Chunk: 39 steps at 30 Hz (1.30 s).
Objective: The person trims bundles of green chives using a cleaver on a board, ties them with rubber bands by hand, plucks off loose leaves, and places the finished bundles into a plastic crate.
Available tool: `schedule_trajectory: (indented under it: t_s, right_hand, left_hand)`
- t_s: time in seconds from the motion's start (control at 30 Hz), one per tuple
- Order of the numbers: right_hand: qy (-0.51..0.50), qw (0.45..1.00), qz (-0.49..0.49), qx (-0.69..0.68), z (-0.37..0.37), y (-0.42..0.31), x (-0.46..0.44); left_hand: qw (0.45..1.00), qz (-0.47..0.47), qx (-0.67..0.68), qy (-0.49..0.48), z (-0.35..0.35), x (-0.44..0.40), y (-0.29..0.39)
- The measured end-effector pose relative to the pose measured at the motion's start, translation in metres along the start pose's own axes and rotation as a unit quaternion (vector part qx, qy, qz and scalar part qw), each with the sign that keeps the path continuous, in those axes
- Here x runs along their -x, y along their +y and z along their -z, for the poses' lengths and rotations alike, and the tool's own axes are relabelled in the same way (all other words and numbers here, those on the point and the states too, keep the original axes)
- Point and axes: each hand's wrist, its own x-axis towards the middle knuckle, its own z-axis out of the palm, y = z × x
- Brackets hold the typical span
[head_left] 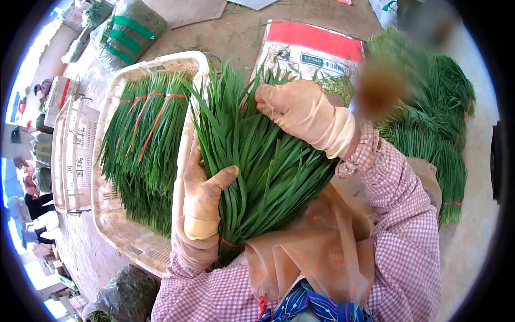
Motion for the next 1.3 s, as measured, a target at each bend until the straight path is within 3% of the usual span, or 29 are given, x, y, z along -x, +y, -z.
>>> schedule_trajectory:
  t_s: [0.03, 0.1, 0.2, 0.23, 0.27, 0.33, 0.5, 0.6, 0.7, 0.77, 0.83, 0.9, 0.97, 1.0, 1.07, 1.1, 1.13, 1.17, 1.2, 1.23, 1.3]
  right_hand:
    - [-0.003, 1.000, -0.003, -0.002, -0.001, 0.003, 0.001]
    - [0.053, 0.991, -0.028, 0.117, 0.000, 0.011, 0.006]
    - [0.207, 0.969, -0.108, -0.084, 0.011, 0.037, 0.011]
    - [0.195, 0.947, -0.205, -0.153, 0.031, 0.023, 0.012]
    - [0.193, 0.947, -0.207, -0.154, 0.043, 0.014, 0.017]
    - [0.055, 0.858, -0.234, -0.453, 0.061, 0.002, 0.031]
    - [-0.079, 0.855, -0.199, -0.472, 0.062, -0.015, 0.069]
    - [-0.159, 0.931, -0.162, -0.286, 0.053, -0.024, 0.076]
    - [-0.170, 0.948, -0.102, -0.251, 0.034, -0.031, 0.078]
    - [-0.113, 0.960, -0.081, -0.241, 0.021, -0.037, 0.084]
    - [-0.008, 0.993, -0.083, -0.087, 0.010, -0.043, 0.087]
    - [0.030, 0.987, -0.101, -0.118, 0.001, -0.044, 0.091]
    - [0.150, 0.958, -0.208, -0.130, 0.000, -0.042, 0.091]
    - [0.165, 0.946, -0.275, -0.054, 0.004, -0.026, 0.092]
    - [0.210, 0.836, -0.419, -0.286, 0.023, -0.001, 0.095]
    - [0.224, 0.872, -0.359, -0.247, 0.031, 0.007, 0.098]
    - [0.272, 0.927, -0.252, -0.060, 0.033, 0.008, 0.097]
    - [0.285, 0.942, -0.175, 0.008, 0.034, 0.001, 0.100]
    - [0.302, 0.945, -0.098, 0.081, 0.038, -0.009, 0.098]
    - [0.296, 0.953, -0.064, 0.031, 0.037, -0.038, 0.096]
    - [0.166, 0.970, 0.164, -0.072, 0.026, -0.063, 0.087]
  left_hand:
    - [1.000, 0.005, 0.000, 0.000, -0.001, 0.000, 0.002]
    - [1.000, -0.002, -0.002, -0.013, -0.004, 0.001, 0.007]
    - [1.000, -0.012, 0.016, -0.011, -0.002, 0.000, 0.002]
    - [1.000, -0.015, 0.008, -0.009, -0.001, 0.000, 0.002]
    - [1.000, -0.012, 0.008, -0.007, -0.002, 0.000, 0.003]
    - [0.999, 0.002, 0.037, -0.018, -0.005, -0.001, 0.005]
    - [0.999, -0.007, 0.018, -0.029, -0.005, -0.003, 0.002]
    - [0.998, -0.011, 0.028, -0.047, -0.006, -0.002, 0.003]
    - [0.999, -0.023, 0.004, -0.031, -0.011, 0.000, 0.005]
    - [0.999, -0.037, 0.005, -0.035, -0.011, -0.001, 0.004]
    - [0.998, -0.048, 0.013, -0.044, -0.009, -0.003, 0.001]
    - [0.997, -0.060, 0.000, -0.038, -0.007, -0.005, -0.001]
    - [0.998, -0.059, -0.030, -0.024, -0.009, -0.002, 0.000]
    - [0.996, -0.058, -0.061, -0.012, -0.010, -0.001, 0.001]
    - [0.990, -0.092, -0.109, 0.005, -0.008, 0.000, -0.004]
    - [0.979, -0.126, -0.156, 0.023, -0.007, 0.000, -0.008]
    - [0.964, -0.173, -0.197, 0.039, -0.006, -0.001, -0.014]
    - [0.964, -0.172, -0.197, 0.040, -0.006, 0.000, -0.016]
    - [0.936, -0.204, -0.282, 0.043, -0.006, 0.000, -0.017]
    - [0.900, -0.233, -0.365, 0.045, -0.006, 0.001, -0.018]
    - [0.903, -0.223, -0.367, 0.028, -0.014, 0.004, -0.011]
